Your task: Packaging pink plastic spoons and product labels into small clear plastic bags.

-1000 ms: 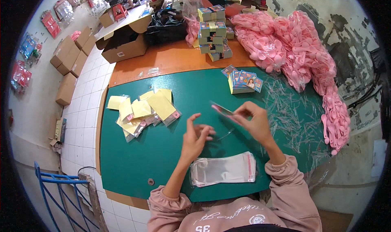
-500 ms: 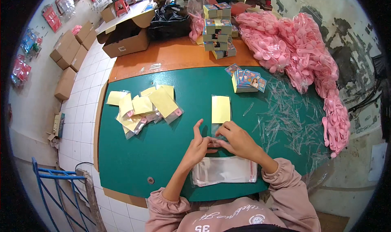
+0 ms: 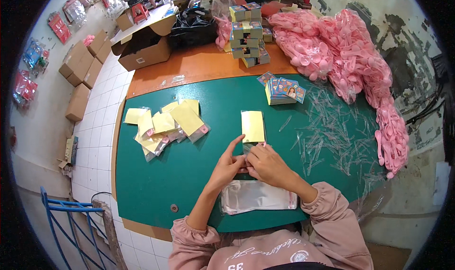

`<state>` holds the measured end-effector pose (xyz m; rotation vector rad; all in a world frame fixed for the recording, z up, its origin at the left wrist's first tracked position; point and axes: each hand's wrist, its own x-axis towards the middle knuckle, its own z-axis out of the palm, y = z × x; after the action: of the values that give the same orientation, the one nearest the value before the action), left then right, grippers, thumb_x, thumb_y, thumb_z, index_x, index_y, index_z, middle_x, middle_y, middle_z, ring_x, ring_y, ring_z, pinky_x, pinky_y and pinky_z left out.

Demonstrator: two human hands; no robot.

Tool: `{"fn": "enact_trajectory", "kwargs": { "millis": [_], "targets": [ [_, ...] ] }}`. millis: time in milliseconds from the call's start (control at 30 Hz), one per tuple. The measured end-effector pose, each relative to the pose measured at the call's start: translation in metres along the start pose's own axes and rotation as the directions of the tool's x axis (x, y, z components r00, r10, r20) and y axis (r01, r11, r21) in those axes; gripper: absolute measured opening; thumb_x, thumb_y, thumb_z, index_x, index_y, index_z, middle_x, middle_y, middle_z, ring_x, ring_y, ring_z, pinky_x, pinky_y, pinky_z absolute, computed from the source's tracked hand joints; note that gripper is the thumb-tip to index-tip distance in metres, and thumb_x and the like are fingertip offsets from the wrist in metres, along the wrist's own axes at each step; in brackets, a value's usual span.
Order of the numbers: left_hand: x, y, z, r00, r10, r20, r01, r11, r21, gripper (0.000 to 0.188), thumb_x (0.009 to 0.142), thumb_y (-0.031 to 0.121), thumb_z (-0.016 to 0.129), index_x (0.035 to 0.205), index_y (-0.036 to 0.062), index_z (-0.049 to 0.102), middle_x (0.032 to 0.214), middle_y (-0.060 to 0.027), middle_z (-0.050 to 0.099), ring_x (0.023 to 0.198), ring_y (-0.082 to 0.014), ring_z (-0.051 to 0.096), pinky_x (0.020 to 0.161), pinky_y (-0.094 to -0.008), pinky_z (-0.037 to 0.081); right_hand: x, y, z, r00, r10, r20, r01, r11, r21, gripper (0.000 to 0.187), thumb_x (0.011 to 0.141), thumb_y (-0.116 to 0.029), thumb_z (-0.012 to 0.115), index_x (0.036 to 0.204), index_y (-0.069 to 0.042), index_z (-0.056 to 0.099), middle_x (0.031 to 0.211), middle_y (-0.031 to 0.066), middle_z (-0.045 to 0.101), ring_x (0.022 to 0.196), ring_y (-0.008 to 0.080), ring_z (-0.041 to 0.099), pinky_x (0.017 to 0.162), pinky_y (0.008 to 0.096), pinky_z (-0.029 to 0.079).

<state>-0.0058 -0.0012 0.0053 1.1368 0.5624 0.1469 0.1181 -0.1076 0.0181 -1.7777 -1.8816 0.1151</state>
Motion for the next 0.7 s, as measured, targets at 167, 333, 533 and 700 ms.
{"fn": "enact_trajectory", "kwargs": {
  "millis": [167,333,533,700],
  "targets": [
    [0.007,-0.004,-0.001,0.994,0.049,0.093,-0.052,0.998,0.036,0.044,0.089,0.005,0.045,0.131,0.0097,0.034,0.086,-0.0052,0.060,0.078,-0.0107,0.058,0.069,-0.0222,0.049,0.002,0.017,-0.013,0.989,-0.112,0.092,0.083,0.956,0.280,0.013,0.071,-0.009,0.060,0.079,-0.003,0.051,0.079,0.0096,0.047,0.075,0.0260,0.050,0.073,0.0354,0.041],
    [0.009,0.001,0.000,0.999,0.046,-0.024,-0.044,0.995,0.086,0.029,0.089,0.007,0.042,0.117,0.0063,0.048,0.090,-0.0057,0.062,0.084,-0.0110,0.059,0.068,-0.0221,0.048,0.002,0.038,-0.044,0.958,-0.065,0.280,-0.145,0.732,0.666,0.014,0.077,-0.010,0.061,0.079,-0.002,0.050,0.076,0.0045,0.047,0.067,0.0135,0.048,0.061,0.0253,0.041],
    [0.007,0.007,0.004,1.000,0.001,-0.012,0.001,0.986,0.169,0.023,0.091,0.009,0.040,0.107,0.0056,0.056,0.093,-0.0058,0.062,0.089,-0.0116,0.059,0.070,-0.0227,0.047,-0.056,0.133,-0.107,0.814,0.526,-0.247,-0.552,0.832,-0.050,0.011,0.077,-0.006,0.053,0.087,-0.002,0.052,0.081,0.0078,0.051,0.074,0.0211,0.050,0.068,0.0335,0.043],
    [0.010,0.000,0.003,1.000,-0.011,-0.011,0.012,0.988,0.151,0.024,0.091,0.010,0.040,0.108,0.0045,0.056,0.096,-0.0037,0.061,0.089,-0.0107,0.059,0.071,-0.0218,0.047,-0.057,0.108,-0.102,0.779,0.422,-0.464,-0.576,0.774,-0.263,0.031,0.067,0.001,0.051,0.097,-0.002,0.049,0.096,0.0161,0.047,0.092,0.0330,0.047,0.082,0.0409,0.041]
  ]
}}
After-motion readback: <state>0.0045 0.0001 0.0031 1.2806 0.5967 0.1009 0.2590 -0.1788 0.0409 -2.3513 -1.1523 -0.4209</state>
